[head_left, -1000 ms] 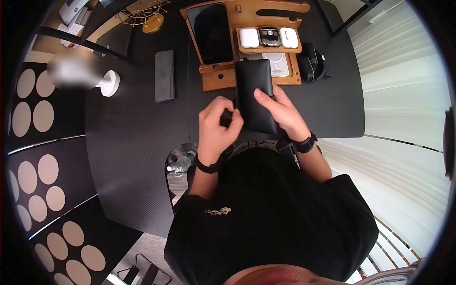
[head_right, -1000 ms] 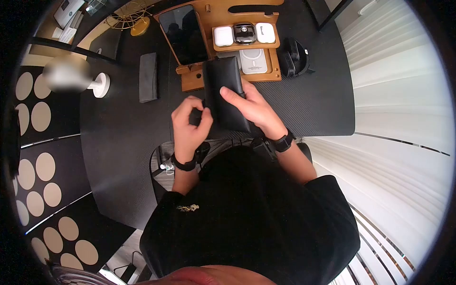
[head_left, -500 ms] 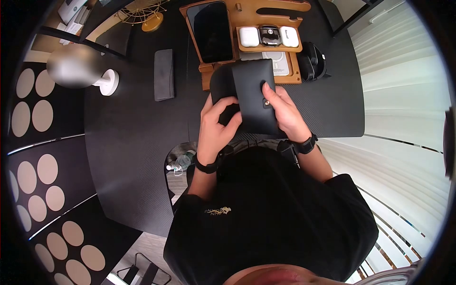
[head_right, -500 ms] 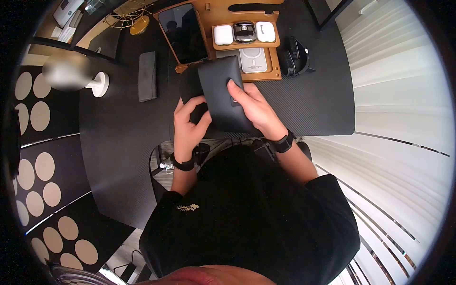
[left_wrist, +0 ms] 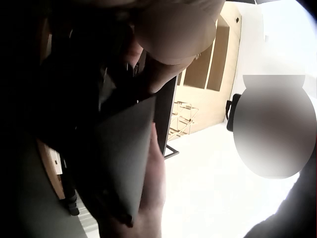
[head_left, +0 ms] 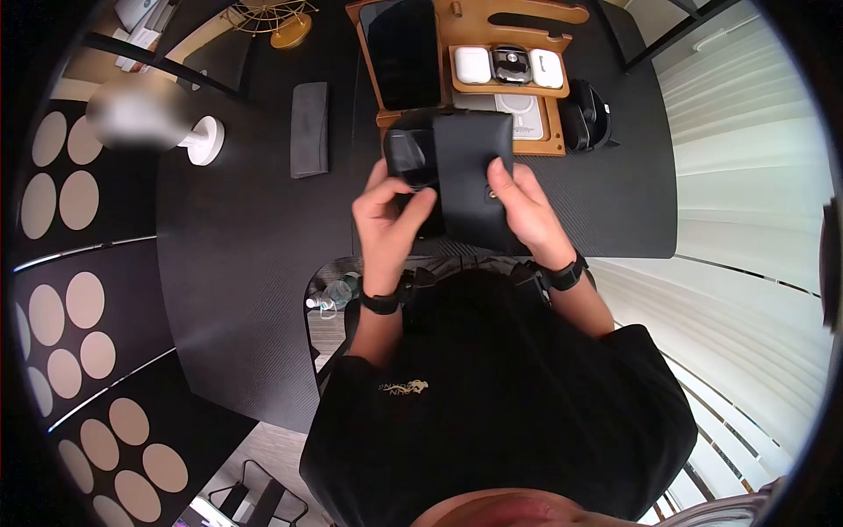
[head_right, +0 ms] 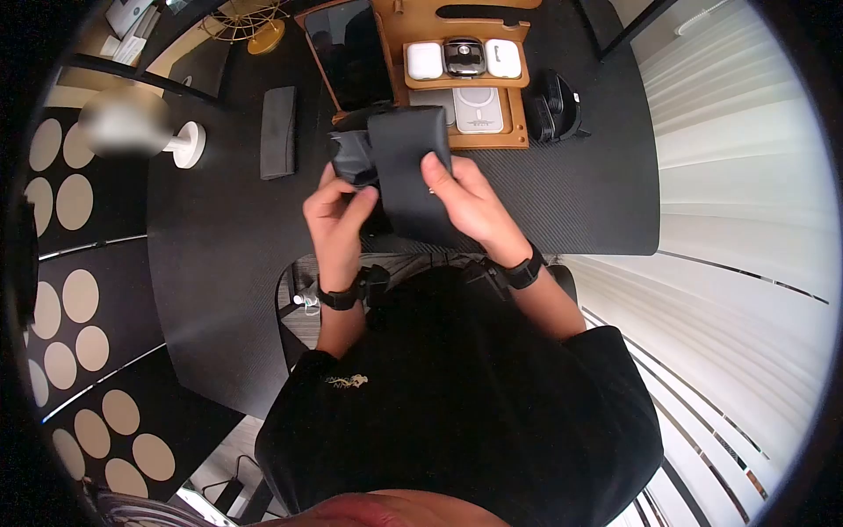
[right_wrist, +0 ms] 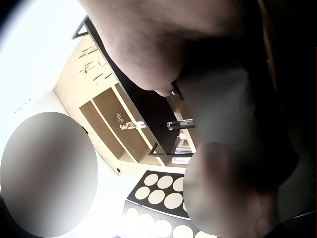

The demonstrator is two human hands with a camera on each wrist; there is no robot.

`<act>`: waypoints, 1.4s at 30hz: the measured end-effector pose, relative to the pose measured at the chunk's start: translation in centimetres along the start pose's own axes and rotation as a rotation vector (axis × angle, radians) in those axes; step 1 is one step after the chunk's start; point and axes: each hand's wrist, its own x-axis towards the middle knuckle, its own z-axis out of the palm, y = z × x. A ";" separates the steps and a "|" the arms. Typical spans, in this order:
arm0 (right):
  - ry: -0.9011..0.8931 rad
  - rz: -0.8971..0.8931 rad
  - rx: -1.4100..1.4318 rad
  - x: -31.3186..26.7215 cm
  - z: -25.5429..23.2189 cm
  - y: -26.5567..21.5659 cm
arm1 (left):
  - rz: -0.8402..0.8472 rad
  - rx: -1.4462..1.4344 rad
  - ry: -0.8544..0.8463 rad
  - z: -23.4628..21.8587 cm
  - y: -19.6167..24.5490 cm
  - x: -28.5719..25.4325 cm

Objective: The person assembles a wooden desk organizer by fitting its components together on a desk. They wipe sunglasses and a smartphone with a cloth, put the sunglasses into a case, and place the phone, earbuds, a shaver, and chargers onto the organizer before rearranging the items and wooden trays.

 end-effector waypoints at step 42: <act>-0.092 -0.508 -0.091 1.3 -0.2 -0.1 | 0.037 0.308 0.315 -3.8 5.8 4.5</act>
